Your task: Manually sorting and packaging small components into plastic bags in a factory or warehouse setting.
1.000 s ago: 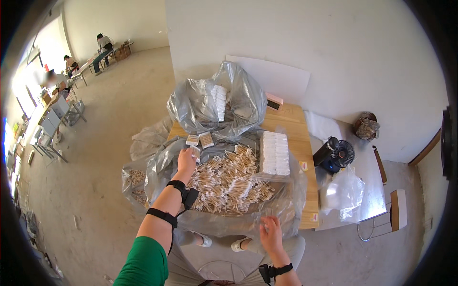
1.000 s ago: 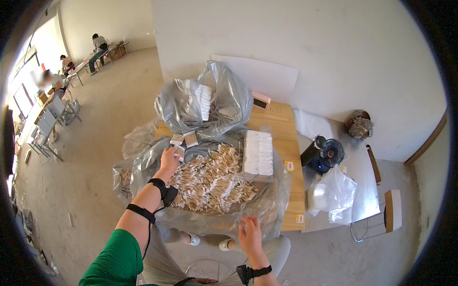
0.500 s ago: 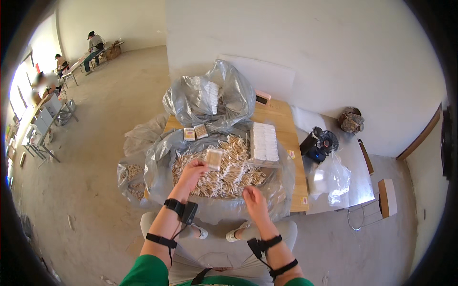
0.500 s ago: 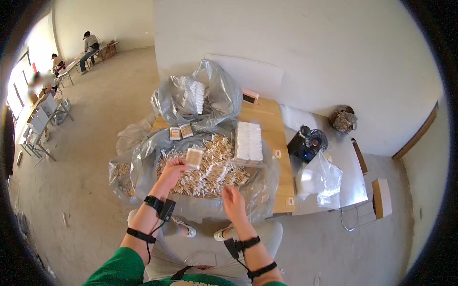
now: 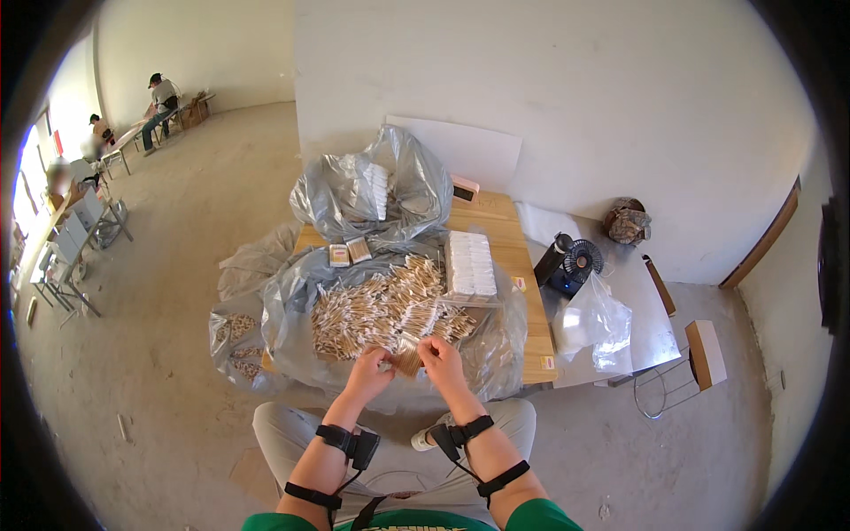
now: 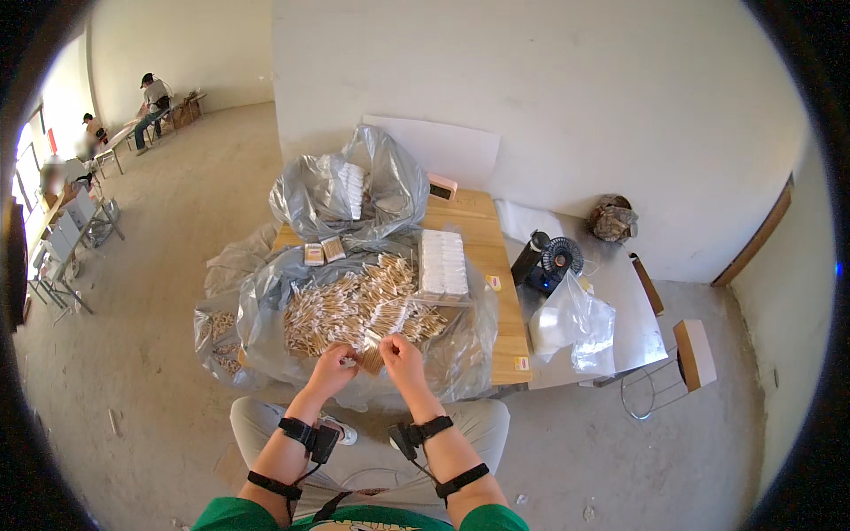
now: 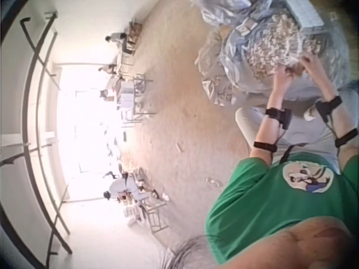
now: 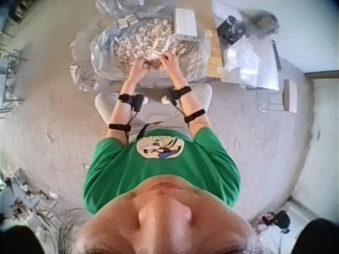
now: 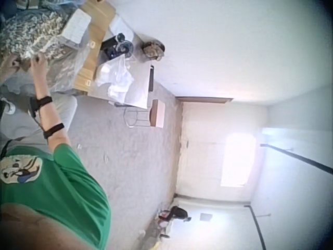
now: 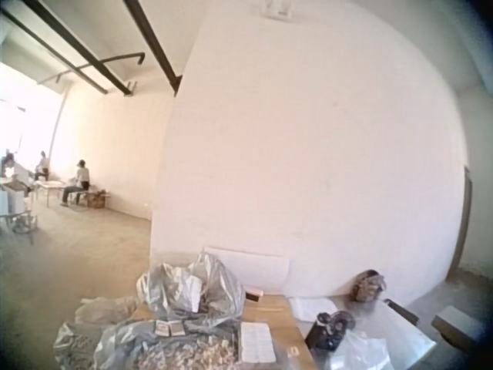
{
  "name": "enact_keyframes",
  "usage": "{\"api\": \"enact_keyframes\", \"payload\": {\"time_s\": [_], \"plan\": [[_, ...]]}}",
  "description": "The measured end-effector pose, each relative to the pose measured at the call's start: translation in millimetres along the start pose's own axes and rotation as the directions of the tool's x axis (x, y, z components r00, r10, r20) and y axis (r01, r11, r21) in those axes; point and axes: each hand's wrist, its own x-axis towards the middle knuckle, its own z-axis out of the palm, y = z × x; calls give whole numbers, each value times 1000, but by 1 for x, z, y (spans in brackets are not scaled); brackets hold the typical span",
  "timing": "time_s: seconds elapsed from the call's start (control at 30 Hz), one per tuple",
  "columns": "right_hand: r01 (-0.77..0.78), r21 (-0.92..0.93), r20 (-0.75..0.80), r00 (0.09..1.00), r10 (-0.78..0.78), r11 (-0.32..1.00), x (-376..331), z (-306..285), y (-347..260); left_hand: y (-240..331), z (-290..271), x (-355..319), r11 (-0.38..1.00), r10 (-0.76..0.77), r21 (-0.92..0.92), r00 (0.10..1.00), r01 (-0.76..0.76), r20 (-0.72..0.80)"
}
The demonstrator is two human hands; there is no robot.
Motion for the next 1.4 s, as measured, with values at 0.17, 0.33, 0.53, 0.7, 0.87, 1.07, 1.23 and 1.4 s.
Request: {"api": "enact_keyframes", "payload": {"time_s": [0.17, 0.33, 0.53, 0.7, 0.87, 1.07, 1.23, 1.4], "plan": [[487, -550, 54, 832, -553, 679, -32, 14, -27, 15, 3, -9, 984, -42, 164, 987, 68, -157], [591, -630, 158, 732, -662, 503, -61, 14, -45, 27, 2, -23, 834, -357, -423, 931, 354, 75], [606, -623, 166, 721, -673, 495, -76, 7, -47, 36, 1, -37, 711, -386, -565, 904, 418, 183], [580, -521, 103, 771, -629, 626, -84, 11, -59, 43, 9, -43, 903, -245, -351, 968, 247, 53], [491, -434, 73, 855, -514, 755, -86, 7, -53, 52, 16, -50, 981, 177, 88, 982, -171, -62], [525, -479, 55, 818, -572, 704, -77, 10, -38, 54, 11, -48, 950, 295, 117, 955, -290, -31], [478, -428, 75, 865, -496, 767, -71, 13, -44, 58, 0, -45, 947, 306, 109, 952, -303, -7], [416, -368, 62, 903, -425, 831, -67, 15, -43, 53, -4, -44, 961, 268, 74, 963, -267, 1]]}}
